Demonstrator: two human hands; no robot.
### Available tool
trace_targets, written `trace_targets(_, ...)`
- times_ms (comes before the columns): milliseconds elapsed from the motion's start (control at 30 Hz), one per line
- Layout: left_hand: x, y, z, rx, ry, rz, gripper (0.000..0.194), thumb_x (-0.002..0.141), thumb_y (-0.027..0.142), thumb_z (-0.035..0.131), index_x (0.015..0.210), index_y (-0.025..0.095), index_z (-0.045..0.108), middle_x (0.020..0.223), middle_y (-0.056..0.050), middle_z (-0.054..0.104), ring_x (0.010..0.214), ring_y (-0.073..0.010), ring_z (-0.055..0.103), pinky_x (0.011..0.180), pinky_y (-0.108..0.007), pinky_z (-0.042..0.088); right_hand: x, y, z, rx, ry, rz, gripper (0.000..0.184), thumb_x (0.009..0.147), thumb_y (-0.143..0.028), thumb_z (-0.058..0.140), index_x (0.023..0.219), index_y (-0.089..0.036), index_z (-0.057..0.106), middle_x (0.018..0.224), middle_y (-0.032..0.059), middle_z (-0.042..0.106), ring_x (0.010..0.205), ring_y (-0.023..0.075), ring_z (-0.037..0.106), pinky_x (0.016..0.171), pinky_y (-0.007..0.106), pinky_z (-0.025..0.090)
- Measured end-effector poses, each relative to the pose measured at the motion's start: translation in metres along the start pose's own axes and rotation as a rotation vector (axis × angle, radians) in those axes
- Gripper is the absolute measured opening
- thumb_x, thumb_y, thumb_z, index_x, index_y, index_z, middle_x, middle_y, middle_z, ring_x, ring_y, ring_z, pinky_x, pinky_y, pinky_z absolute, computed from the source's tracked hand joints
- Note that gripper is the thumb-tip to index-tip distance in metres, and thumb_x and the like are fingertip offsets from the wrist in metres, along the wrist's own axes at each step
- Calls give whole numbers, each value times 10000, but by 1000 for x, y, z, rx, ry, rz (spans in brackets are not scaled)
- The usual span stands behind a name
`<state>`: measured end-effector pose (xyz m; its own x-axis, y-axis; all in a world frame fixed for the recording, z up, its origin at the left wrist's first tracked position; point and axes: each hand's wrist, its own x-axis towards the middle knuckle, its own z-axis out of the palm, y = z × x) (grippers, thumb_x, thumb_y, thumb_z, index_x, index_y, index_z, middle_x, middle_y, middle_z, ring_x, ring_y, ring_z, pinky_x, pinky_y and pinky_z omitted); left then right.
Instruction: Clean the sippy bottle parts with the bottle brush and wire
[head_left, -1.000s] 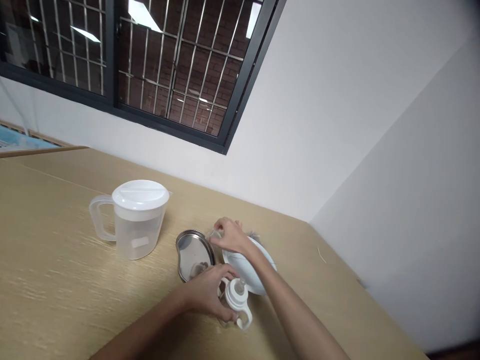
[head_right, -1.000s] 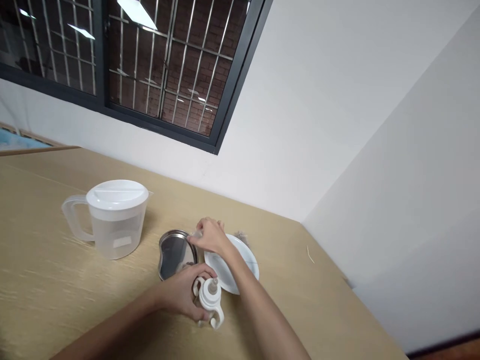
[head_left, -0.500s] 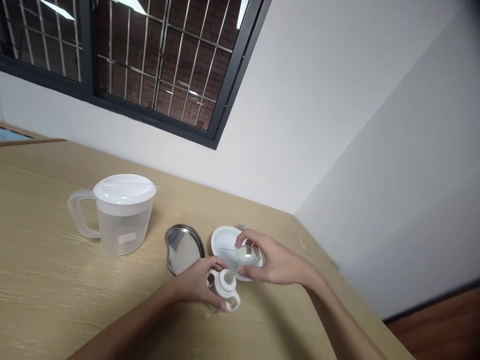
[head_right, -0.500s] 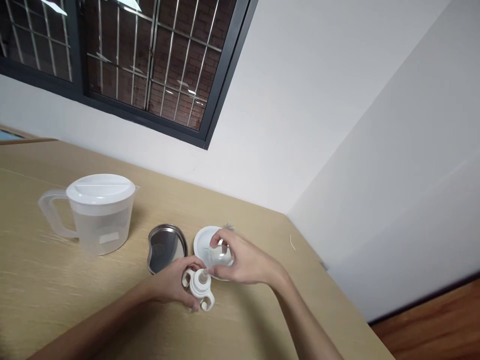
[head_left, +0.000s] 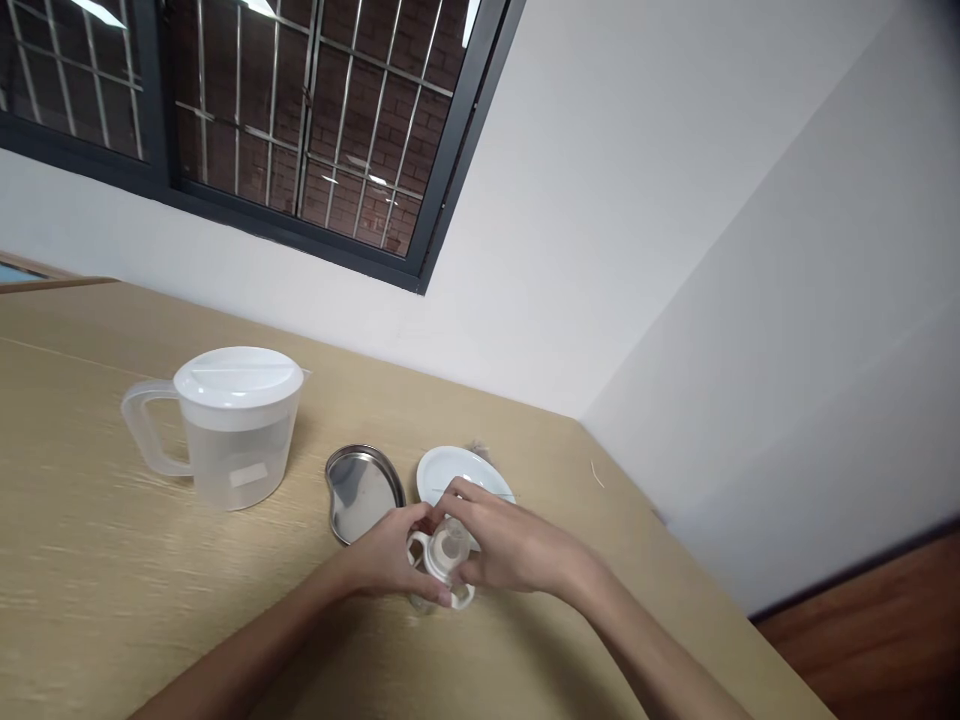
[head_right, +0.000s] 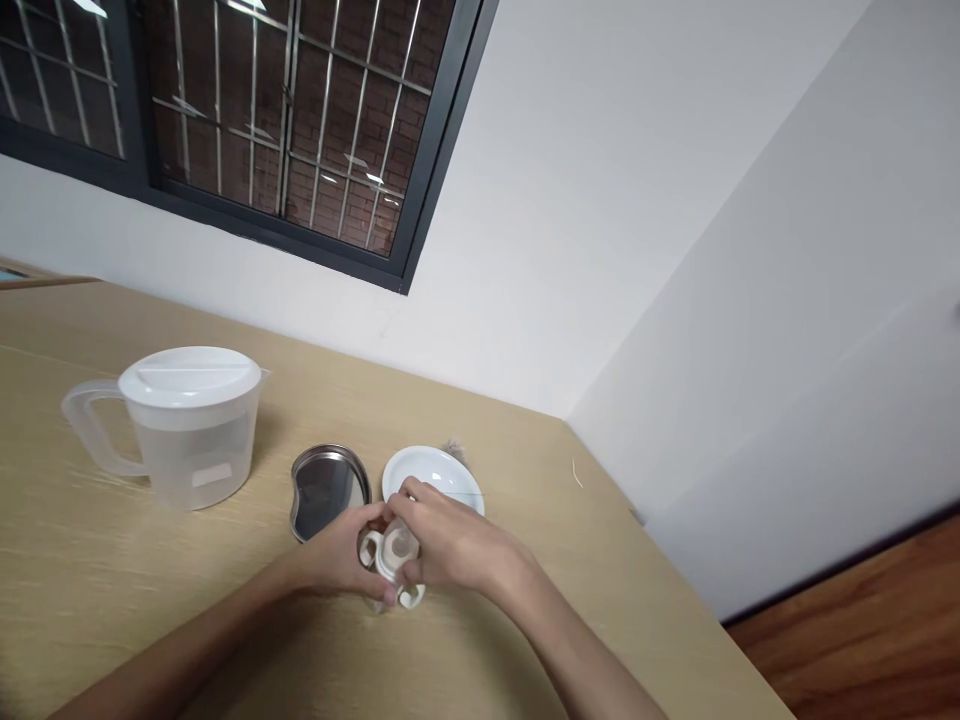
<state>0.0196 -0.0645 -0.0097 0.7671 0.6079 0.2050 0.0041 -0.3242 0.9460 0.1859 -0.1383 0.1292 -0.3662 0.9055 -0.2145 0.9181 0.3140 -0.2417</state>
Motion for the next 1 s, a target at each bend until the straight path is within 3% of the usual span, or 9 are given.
trace_targets(100, 0, 3, -1, -23, 4, 25, 725, 479, 399, 916, 1096, 180, 604, 1071, -53, 683, 983, -235, 628, 849, -331, 490, -5, -4, -9, -9, 44, -12, 592, 655, -299, 819, 1184, -276, 553, 1180, 25, 551, 1018, 218, 569, 762, 280, 457)
trace_targets(167, 0, 5, -2, -23, 11, 35, 708, 473, 375, 919, 1083, 183, 616, 1058, -52, 681, 978, -232, 624, 857, -328, 485, -12, -3, -16, 15, 106, -16, 638, 719, -406, 782, 1280, -270, 508, 1280, 55, 529, 1138, 251, 538, 874, 323, 467)
trace_targets(267, 0, 8, -4, -24, 8, 36, 689, 485, 367, 914, 1083, 182, 626, 1064, -63, 679, 1002, -242, 616, 869, -336, 478, -22, 9, -20, 59, 237, 26, 383, 955, -420, 486, 1300, -256, 517, 1384, 73, 481, 1224, 233, 511, 1004, 366, 426)
trace_targets(367, -1, 10, -5, -31, 1, 41, 683, 491, 381, 913, 1080, 181, 631, 1057, -65, 683, 1008, -246, 613, 876, -344, 471, -30, 29, -11, 104, 316, 65, 336, 1003, -322, 343, 1232, -241, 576, 1324, 82, 547, 1166, 220, 559, 978, 378, 451)
trace_targets(500, -1, 10, -4, -42, -6, 32, 705, 481, 415, 914, 1082, 180, 630, 1062, -68, 675, 979, -234, 615, 861, -330, 467, -38, 46, 11, 240, 307, 174, 302, 977, -338, 416, 1140, -236, 649, 1072, 81, 690, 979, 240, 645, 838, 390, 509)
trace_targets(600, -1, 9, -3, -44, -7, 13, 684, 494, 415, 909, 1075, 183, 632, 1044, -62, 674, 956, -225, 616, 829, -314, 468, -44, 47, 24, 536, 356, 139, 293, 961, -411, 486, 1067, -214, 675, 974, 76, 714, 915, 224, 665, 837, 384, 520)
trace_targets(767, -1, 8, -1, -34, 9, -20, 658, 498, 396, 905, 1062, 191, 634, 1005, -40, 678, 929, -215, 615, 803, -300, 462, -52, 47, 38, 994, 458, 67, 329, 921, -444, 592, 1104, -181, 668, 954, 95, 735, 878, 201, 681, 878, 378, 518)
trace_targets(1000, -2, 10, 0, -28, 3, -45, 643, 512, 386, 900, 1064, 188, 636, 1007, -41, 675, 918, -214, 608, 794, -303, 462, -55, 54, 49, 1103, 492, 78, 325, 898, -459, 624, 1052, -175, 660, 963, 99, 744, 826, 173, 686, 857, 340, 515)
